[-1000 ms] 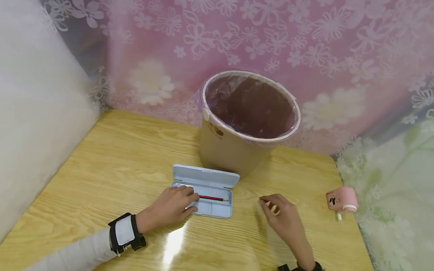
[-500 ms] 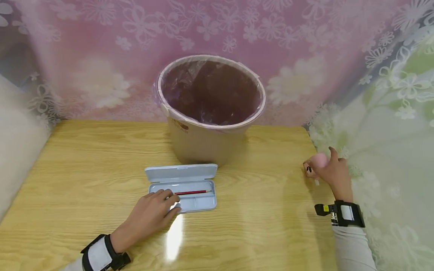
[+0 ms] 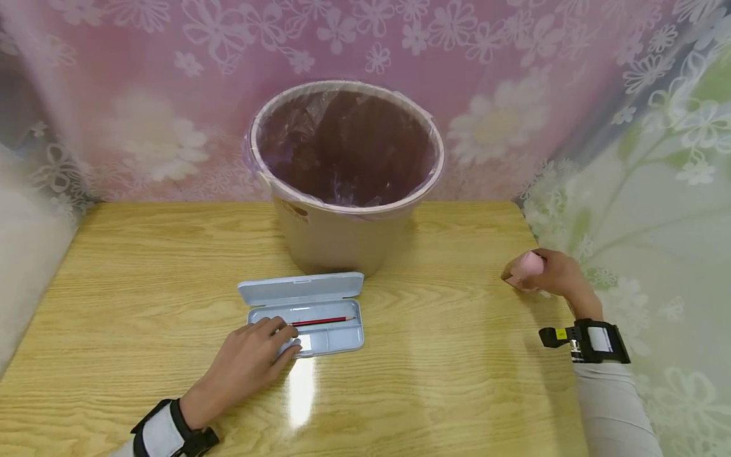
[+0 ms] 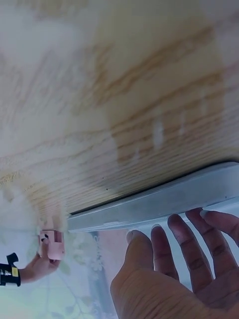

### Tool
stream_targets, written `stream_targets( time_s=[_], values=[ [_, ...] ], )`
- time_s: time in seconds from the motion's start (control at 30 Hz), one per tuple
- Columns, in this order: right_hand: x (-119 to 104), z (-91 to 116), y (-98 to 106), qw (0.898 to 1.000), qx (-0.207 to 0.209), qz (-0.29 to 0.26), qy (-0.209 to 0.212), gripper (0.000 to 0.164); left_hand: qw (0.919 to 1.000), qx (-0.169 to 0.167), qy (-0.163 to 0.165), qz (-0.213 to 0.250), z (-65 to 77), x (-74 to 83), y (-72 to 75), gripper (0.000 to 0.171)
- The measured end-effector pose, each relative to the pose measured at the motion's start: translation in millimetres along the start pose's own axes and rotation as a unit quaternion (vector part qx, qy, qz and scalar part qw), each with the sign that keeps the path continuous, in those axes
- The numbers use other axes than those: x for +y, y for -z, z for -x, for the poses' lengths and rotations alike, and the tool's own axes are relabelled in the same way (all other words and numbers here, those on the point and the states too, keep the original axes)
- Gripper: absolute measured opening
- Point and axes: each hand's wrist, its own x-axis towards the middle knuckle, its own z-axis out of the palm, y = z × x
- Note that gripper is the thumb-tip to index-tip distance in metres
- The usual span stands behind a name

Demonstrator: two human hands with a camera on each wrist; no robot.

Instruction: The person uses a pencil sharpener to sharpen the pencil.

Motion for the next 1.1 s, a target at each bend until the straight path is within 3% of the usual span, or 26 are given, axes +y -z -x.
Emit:
stream_targets(
  time_s=[0.2, 0.33, 0.57, 0.8, 0.93, 1.1],
  values=[
    [-17, 6, -6, 0.993, -0.022, 0.037, 0.115, 0.070, 1.0000, -0.007, 0.002, 0.003, 4.5, 1.9, -0.3, 0.016],
    [-26, 6, -17, 0.985, -0.029, 0.041, 0.163, 0.066, 0.9999, -0.008, -0.002, 0.006, 5.1, 2.4, -1.3, 0.016],
    [-33, 3, -22, 0.981, -0.052, 0.047, 0.182, 0.073, 0.9998, -0.008, -0.006, 0.017, 2.4, 3.2, -3.3, 0.014],
    [-43, 10, -17, 0.981, -0.048, 0.073, 0.173, 0.059, 0.9996, -0.011, -0.001, 0.024, -3.0, 2.3, -4.6, 0.013],
    [-68, 19, -21, 0.975, -0.050, 0.081, 0.199, 0.057, 0.9996, -0.010, -0.004, 0.026, -5.7, 1.4, -4.7, 0.013],
    [-120, 31, -33, 0.965, -0.052, 0.093, 0.238, 0.054, 0.9995, -0.012, -0.009, 0.026, -11.0, 0.7, -5.3, 0.014]
  ],
)
